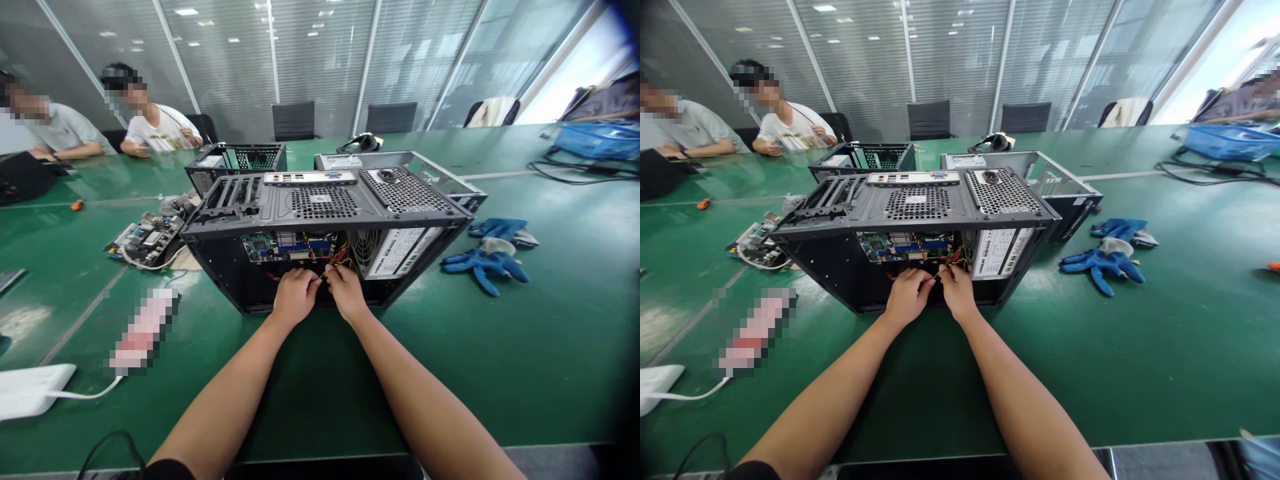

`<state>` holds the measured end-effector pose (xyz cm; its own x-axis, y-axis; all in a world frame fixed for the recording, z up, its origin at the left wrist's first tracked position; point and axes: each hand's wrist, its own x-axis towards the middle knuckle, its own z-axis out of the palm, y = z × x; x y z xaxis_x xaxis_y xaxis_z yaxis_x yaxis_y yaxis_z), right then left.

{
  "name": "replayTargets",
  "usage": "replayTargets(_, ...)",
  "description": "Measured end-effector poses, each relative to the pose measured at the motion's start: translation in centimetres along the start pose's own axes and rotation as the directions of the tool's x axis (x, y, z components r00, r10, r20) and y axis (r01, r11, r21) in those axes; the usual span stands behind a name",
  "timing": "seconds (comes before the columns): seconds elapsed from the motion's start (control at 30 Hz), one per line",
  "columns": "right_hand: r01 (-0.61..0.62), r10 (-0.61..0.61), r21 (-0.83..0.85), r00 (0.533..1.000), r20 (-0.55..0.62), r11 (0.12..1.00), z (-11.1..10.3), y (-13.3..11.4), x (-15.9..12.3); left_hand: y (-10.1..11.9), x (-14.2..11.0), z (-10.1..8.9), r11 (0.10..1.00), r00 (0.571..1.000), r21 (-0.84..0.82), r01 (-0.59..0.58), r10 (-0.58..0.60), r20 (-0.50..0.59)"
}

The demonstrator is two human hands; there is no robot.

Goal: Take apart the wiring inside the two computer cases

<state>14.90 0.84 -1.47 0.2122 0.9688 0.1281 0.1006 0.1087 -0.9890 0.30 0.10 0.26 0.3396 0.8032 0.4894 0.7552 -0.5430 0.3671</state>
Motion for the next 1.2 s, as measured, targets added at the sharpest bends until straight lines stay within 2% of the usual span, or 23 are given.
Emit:
replayTargets(0.1,0.008,-0.008,-0.010,1.000,-0.021,1.000,0.03,0.01,0.00,-0.02,-0.03,0.00,1.000,1.000,-0.002,0.004,-0.004,0.003)
replayTargets(0.43,0.026,-0.025,-0.012,1.000,0.019,1.000,0.00,0.34,0.10,-0.11,0.16,-0.02,1.000,0.999,0.012,-0.002,0.001,0.038)
replayTargets(0.7,0.004,-0.004,-0.011,1.000,0.003,1.000,0.02,0.28,0.09,-0.29,0.14,0.05,0.995,1.000,-0.099,0.027,-0.029,-0.013)
replayTargets(1.07,-0.027,0.027,0.013,1.000,0.009,1.000,-0.04,0.49,0.11,-0.59,0.00,0.48,0.992,0.998,-0.118,0.044,-0.050,-0.049)
replayTargets(1.2,-0.035,0.035,0.023,0.999,0.022,0.999,0.04,0.49,0.07,-0.47,0.05,0.39,0.996,0.999,-0.080,0.036,-0.038,-0.023)
